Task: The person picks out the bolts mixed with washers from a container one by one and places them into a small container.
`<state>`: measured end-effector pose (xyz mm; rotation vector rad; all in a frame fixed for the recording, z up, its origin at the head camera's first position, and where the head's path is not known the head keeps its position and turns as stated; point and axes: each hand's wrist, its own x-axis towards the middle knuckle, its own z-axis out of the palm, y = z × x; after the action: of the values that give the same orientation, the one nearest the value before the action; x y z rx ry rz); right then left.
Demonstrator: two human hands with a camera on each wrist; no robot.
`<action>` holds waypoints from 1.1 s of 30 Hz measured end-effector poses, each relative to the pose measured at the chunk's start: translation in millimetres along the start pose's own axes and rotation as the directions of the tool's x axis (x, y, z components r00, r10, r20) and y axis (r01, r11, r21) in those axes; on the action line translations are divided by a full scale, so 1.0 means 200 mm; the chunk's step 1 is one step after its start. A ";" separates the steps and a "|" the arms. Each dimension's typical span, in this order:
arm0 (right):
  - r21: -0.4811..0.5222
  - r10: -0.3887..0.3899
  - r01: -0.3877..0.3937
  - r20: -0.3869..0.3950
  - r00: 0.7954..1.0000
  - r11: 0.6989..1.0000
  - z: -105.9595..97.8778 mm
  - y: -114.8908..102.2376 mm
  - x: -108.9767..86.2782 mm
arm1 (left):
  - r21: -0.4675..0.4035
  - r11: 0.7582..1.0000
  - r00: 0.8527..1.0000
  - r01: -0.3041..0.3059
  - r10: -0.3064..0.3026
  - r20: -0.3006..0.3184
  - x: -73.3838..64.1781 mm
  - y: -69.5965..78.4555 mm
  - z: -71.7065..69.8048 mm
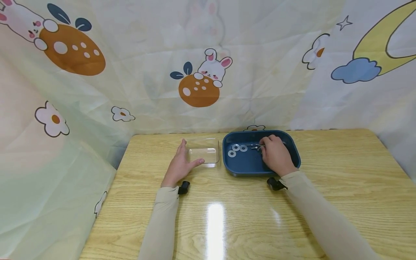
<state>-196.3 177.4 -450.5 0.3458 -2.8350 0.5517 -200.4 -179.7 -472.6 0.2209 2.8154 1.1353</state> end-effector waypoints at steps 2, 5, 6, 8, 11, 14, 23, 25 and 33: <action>0.008 -0.007 0.007 -0.010 1.000 1.000 0.00 -0.01 0.00 | -0.002 1.000 1.000 0.008 -0.008 0.002 0.00 0.00 0.00; 0.024 -0.017 0.017 -0.024 1.000 1.000 0.00 -0.03 -0.01 | -0.003 1.000 1.000 0.016 -0.016 0.004 -0.01 -0.01 -0.01; 0.028 -0.020 0.021 -0.029 0.999 0.999 0.00 -0.03 -0.01 | -0.005 1.000 1.000 0.017 -0.017 0.005 -0.01 -0.01 -0.01; 0.037 -0.025 0.026 -0.037 0.999 0.999 0.00 -0.04 -0.01 | -0.005 1.000 1.000 0.017 -0.017 0.003 -0.01 -0.01 -0.01; 0.048 -0.027 0.029 -0.045 0.999 0.998 0.00 -0.06 -0.01 | -0.015 1.000 1.000 0.016 -0.016 -0.001 -0.01 -0.01 0.00; 0.059 -0.018 0.021 -0.046 0.999 0.998 0.00 -0.09 -0.01 | -0.018 1.000 1.000 0.017 -0.017 -0.002 -0.01 -0.01 0.00; 0.100 -0.027 0.034 -0.073 0.997 0.994 0.01 -0.15 -0.01 | -0.020 1.000 1.000 0.003 -0.003 -0.003 -0.01 0.01 0.00; 0.107 -0.034 0.042 -0.076 0.997 0.993 0.01 -0.16 -0.01 | -0.019 1.000 1.000 0.000 0.000 -0.006 -0.01 0.01 0.00; 0.123 -0.040 0.051 -0.089 0.995 0.991 0.03 -0.20 0.00 | -0.012 1.000 1.000 0.010 -0.010 -0.005 -0.01 0.01 0.00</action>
<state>-185.7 139.6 -441.9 0.3979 -2.7091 0.7185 -198.0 -178.0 -470.8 0.2032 2.8100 1.1519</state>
